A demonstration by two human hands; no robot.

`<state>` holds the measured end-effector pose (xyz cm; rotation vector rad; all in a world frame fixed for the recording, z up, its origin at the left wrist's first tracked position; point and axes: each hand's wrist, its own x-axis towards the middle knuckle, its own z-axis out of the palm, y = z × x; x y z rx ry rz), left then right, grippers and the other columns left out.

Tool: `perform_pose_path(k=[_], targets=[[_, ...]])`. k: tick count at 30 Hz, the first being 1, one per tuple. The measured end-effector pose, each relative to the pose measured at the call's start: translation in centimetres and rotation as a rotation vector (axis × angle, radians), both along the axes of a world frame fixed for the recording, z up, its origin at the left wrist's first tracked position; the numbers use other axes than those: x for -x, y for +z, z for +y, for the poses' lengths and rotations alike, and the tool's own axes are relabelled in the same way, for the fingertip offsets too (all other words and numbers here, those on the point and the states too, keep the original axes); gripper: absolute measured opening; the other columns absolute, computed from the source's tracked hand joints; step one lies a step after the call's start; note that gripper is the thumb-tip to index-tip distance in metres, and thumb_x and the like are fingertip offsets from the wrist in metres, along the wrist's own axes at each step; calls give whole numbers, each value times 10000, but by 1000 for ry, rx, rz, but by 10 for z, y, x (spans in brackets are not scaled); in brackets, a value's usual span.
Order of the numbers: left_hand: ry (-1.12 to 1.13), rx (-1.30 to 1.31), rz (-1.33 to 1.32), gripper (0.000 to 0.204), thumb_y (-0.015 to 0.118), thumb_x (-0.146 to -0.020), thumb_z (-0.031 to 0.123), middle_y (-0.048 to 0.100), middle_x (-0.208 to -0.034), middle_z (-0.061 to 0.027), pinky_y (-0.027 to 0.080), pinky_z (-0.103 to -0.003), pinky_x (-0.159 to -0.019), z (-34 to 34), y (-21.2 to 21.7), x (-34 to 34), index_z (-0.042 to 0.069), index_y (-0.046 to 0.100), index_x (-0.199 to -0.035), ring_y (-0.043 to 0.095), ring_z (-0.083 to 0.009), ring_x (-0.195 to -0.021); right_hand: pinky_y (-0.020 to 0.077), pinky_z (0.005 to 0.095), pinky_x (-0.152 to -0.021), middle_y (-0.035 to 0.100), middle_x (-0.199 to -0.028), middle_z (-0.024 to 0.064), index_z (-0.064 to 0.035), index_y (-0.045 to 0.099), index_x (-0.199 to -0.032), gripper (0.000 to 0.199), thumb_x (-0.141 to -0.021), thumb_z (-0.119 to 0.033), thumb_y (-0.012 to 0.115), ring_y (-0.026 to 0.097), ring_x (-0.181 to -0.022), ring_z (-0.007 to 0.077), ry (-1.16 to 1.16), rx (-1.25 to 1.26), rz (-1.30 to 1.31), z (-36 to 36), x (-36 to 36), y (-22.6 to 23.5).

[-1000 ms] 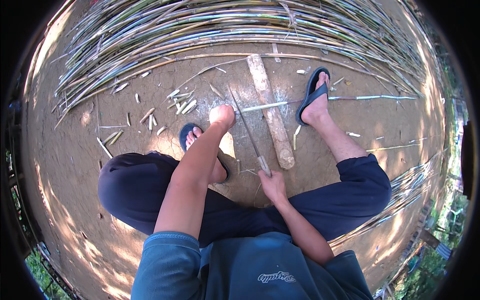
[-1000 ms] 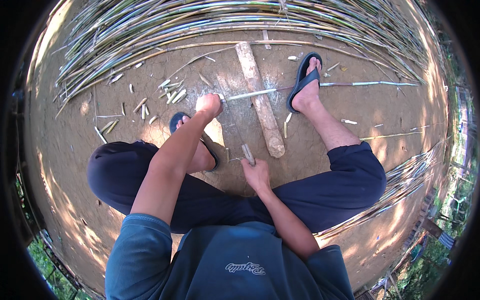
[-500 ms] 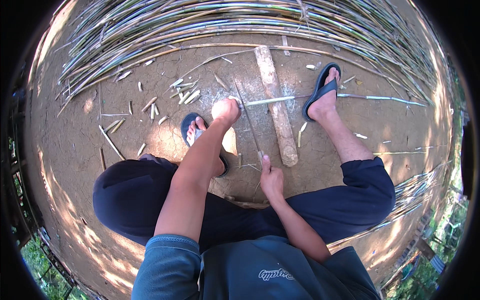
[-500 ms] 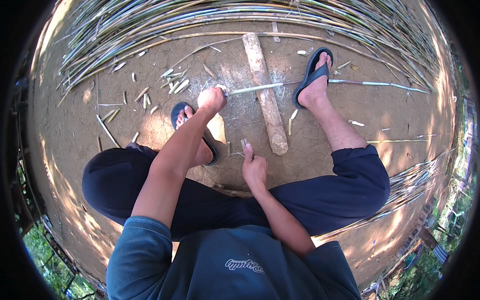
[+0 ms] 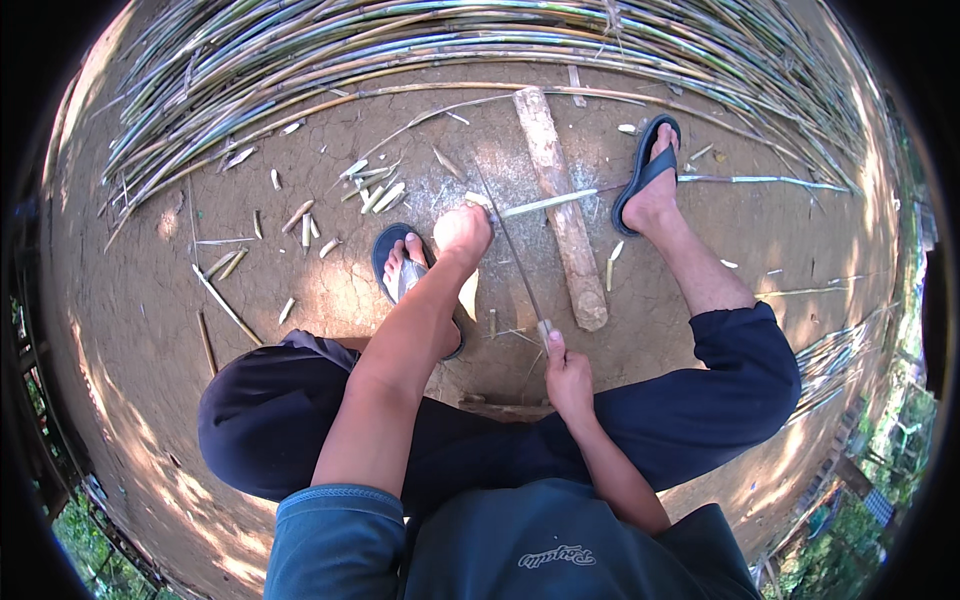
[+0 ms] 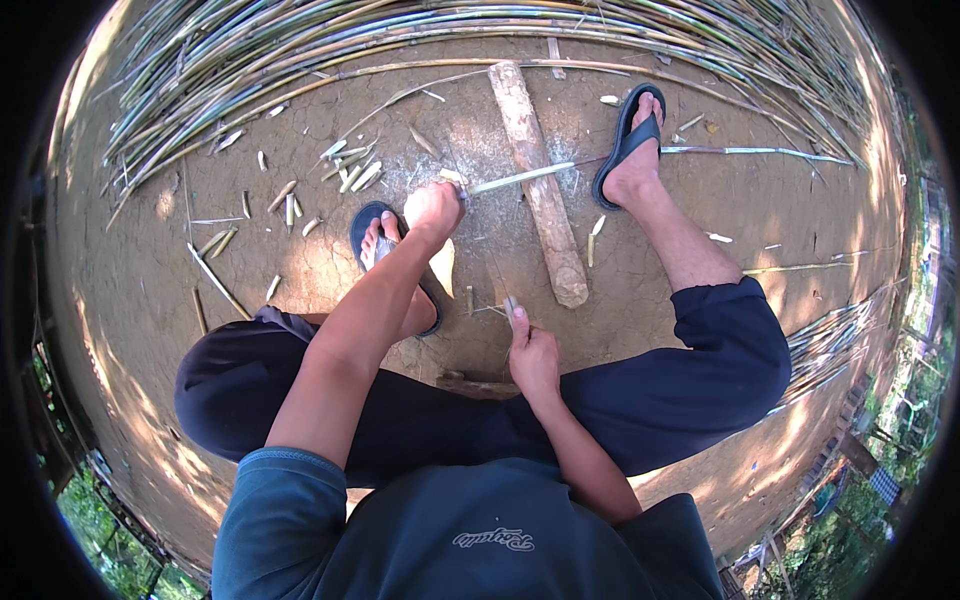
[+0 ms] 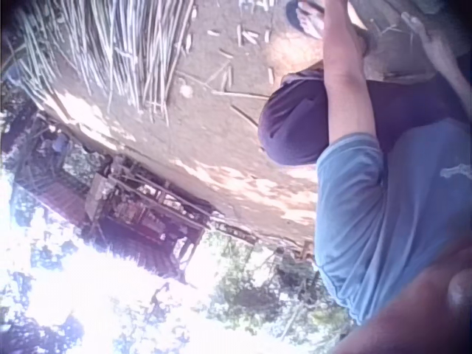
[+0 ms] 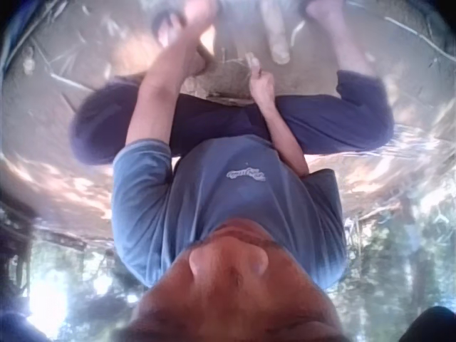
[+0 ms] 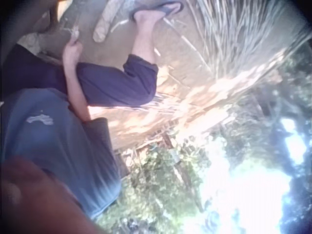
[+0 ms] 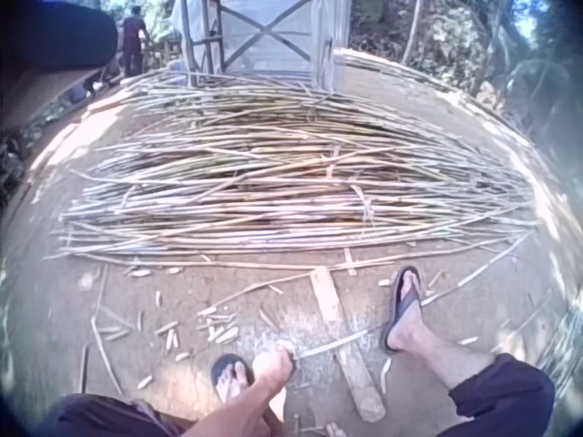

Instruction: The person sits on the ground and uses a machete to split long bamboo stalks into thin strips. They repeatedly pick up a stalk, place it on a wooden block, and strike it with the machete to separate the layers, then set the finished strips aside.

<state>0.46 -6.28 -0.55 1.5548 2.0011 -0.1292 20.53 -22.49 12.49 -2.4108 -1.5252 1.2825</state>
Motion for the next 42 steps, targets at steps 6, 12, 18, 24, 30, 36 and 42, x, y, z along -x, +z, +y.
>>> perform_pose_path(k=[6,12,18,24,30,36,42], targets=[[36,-18,-30,358,415,-901,198,683,-1043,-195,530,-432,-837,-5,-6,-6,0,701,-989,680,-348,-953,451,511,-655,558,-622,309,113,609,-676,790,-968,-587,386,616,-683,463,-37,-41,9,37,23,-11],[84,-88,-23,315,487,-864,214,700,-910,-217,554,-445,-764,-4,-14,-3,3,710,-933,697,-376,-857,459,535,-692,564,-677,351,117,632,-702,752,-982,-537,387,609,-749,509,-14,24,19,-18,-13,11],[41,-11,-8,249,557,-815,148,698,-949,-219,564,-428,-767,-1,9,-3,-16,702,-935,699,-363,-875,454,552,-704,571,-685,350,98,648,-706,719,-980,-519,401,602,-740,517,51,-173,-19,50,39,-40],[54,107,11,265,511,-862,111,697,-1061,-173,546,-414,-835,2,18,-3,18,715,-1004,686,-314,-982,454,553,-685,571,-682,349,106,634,-682,665,-989,-453,446,604,-736,515,9,-74,22,-23,-11,-6],[56,46,-18,252,531,-848,113,699,-1021,-192,558,-420,-803,0,13,-8,13,714,-988,695,-336,-940,452,517,-639,561,-594,290,102,604,-636,764,-979,-548,392,599,-636,457,13,-104,-10,32,11,-30],[73,179,-60,281,497,-892,111,690,-1111,-152,548,-395,-842,5,12,3,51,717,-1057,680,-303,-1017,444,523,-641,548,-608,306,105,609,-669,734,-984,-524,399,600,-651,460,86,-112,-19,28,15,-33],[92,132,-19,285,487,-896,110,685,-1122,-153,545,-404,-847,-7,14,12,50,713,-1057,680,-298,-1019,442,511,-616,547,-612,315,110,624,-703,683,-997,-471,419,615,-649,463,53,26,41,4,-8,-9]])
